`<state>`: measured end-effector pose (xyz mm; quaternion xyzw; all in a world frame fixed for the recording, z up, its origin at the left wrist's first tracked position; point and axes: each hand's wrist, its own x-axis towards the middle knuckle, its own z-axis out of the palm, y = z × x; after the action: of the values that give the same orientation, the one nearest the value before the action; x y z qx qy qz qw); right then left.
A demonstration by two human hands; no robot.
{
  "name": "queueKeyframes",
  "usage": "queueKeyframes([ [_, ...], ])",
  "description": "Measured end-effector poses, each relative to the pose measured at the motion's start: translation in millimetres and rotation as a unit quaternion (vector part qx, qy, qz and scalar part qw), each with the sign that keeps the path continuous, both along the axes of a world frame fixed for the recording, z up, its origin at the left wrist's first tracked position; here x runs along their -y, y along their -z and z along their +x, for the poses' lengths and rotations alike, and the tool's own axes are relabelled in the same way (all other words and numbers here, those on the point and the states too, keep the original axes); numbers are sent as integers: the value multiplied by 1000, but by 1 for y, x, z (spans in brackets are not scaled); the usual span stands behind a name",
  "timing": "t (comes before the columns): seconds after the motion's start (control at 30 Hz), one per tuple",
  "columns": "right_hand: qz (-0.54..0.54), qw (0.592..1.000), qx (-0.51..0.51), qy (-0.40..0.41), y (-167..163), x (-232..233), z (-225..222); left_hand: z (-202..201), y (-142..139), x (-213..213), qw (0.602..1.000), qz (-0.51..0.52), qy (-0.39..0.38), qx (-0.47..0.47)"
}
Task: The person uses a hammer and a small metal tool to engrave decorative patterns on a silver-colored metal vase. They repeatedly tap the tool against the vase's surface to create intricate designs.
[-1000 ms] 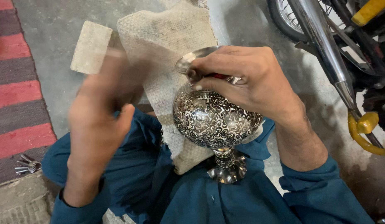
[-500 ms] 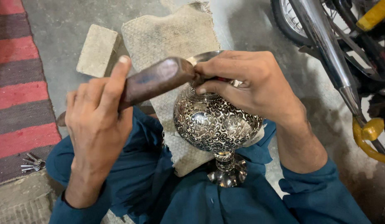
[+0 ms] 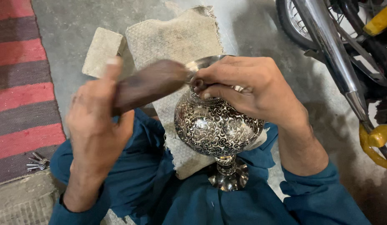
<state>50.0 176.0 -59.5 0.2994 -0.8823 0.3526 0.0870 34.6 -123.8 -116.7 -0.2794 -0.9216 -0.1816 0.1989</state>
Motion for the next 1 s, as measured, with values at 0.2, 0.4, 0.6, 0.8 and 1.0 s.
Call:
queueKeyframes([
  [0.2, 6, 1000, -2, 2, 2, -6, -1, 0, -1, -4, 977, 195, 83, 26],
  [0.4, -13, 1000, -2, -12, 2, -9, -3, 2, 1, -3, 994, 96, 48, -15],
  [0.6, -29, 999, 9, -19, -1, -11, -4, -1, -2, -3, 995, 69, 55, -35],
  [0.8, -19, 1000, 0, -20, 1, -16, -8, -1, -13, -10, 997, 59, 48, -4],
  [1.0, -49, 998, 17, -31, 6, -22, -8, -2, -21, -17, 998, 53, 42, -15],
])
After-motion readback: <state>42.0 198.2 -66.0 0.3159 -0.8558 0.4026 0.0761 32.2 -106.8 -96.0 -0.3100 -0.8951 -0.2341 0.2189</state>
